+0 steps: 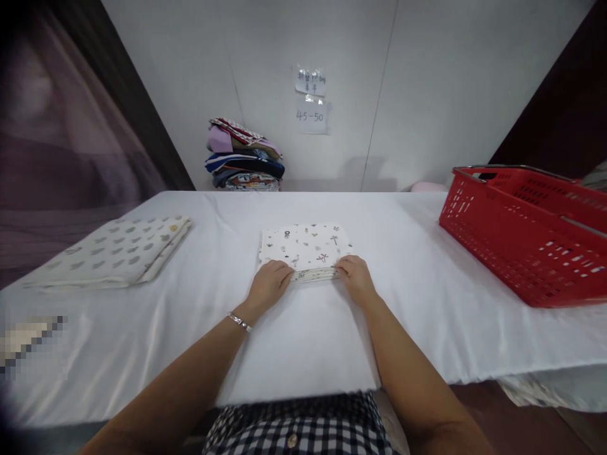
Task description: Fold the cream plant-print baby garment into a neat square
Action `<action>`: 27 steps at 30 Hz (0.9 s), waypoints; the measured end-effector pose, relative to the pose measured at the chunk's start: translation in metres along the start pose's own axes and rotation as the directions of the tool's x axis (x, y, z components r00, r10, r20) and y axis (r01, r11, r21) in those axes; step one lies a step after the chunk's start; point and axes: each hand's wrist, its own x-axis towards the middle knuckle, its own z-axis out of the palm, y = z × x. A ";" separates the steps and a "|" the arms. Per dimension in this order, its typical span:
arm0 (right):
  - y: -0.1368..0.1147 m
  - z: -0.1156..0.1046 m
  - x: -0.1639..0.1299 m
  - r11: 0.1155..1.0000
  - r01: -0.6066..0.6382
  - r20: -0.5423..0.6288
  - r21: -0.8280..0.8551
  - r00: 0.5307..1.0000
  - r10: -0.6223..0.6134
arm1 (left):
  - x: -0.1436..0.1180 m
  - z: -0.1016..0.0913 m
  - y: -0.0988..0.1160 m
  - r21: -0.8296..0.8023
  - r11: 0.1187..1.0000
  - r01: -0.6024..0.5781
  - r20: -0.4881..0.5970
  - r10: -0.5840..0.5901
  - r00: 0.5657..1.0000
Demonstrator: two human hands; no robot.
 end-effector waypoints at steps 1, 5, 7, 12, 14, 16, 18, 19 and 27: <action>0.000 0.000 0.000 1.000 -0.001 0.003 0.000 1.000 0.001 | 0.000 0.000 0.000 0.000 1.000 -0.001 -0.001 0.001 1.000; 0.002 0.000 -0.001 1.000 0.010 0.012 -0.003 1.000 -0.010 | -0.002 -0.002 -0.001 -0.004 1.000 0.002 0.000 -0.002 1.000; 0.002 0.001 -0.001 1.000 0.009 0.017 -0.005 1.000 -0.009 | -0.002 -0.003 -0.001 -0.012 1.000 0.008 0.004 -0.008 1.000; 0.001 0.000 0.000 1.000 0.003 0.029 -0.007 1.000 -0.003 | 0.003 -0.001 0.006 0.000 1.000 -0.006 -0.029 0.006 1.000; 0.001 0.000 0.000 1.000 0.017 0.031 -0.009 0.999 -0.017 | 0.005 0.002 0.012 0.028 0.998 -0.054 -0.026 0.055 0.998; 0.004 0.000 -0.002 0.999 0.032 0.033 -0.006 0.999 -0.032 | 0.005 0.006 0.017 0.055 0.994 -0.096 0.024 0.095 0.995; 0.007 0.001 -0.003 0.999 0.042 0.039 0.008 0.998 -0.042 | 0.001 0.011 0.019 0.069 0.991 -0.111 0.089 0.104 0.991; 0.008 0.001 -0.003 0.999 0.042 0.039 0.017 0.998 -0.043 | 0.000 0.014 0.019 0.072 0.991 -0.113 0.112 0.105 0.988; -0.020 0.009 0.029 0.991 0.119 -0.109 -0.062 0.986 -0.125 | -0.007 0.019 0.016 0.065 0.990 -0.128 0.133 0.119 0.984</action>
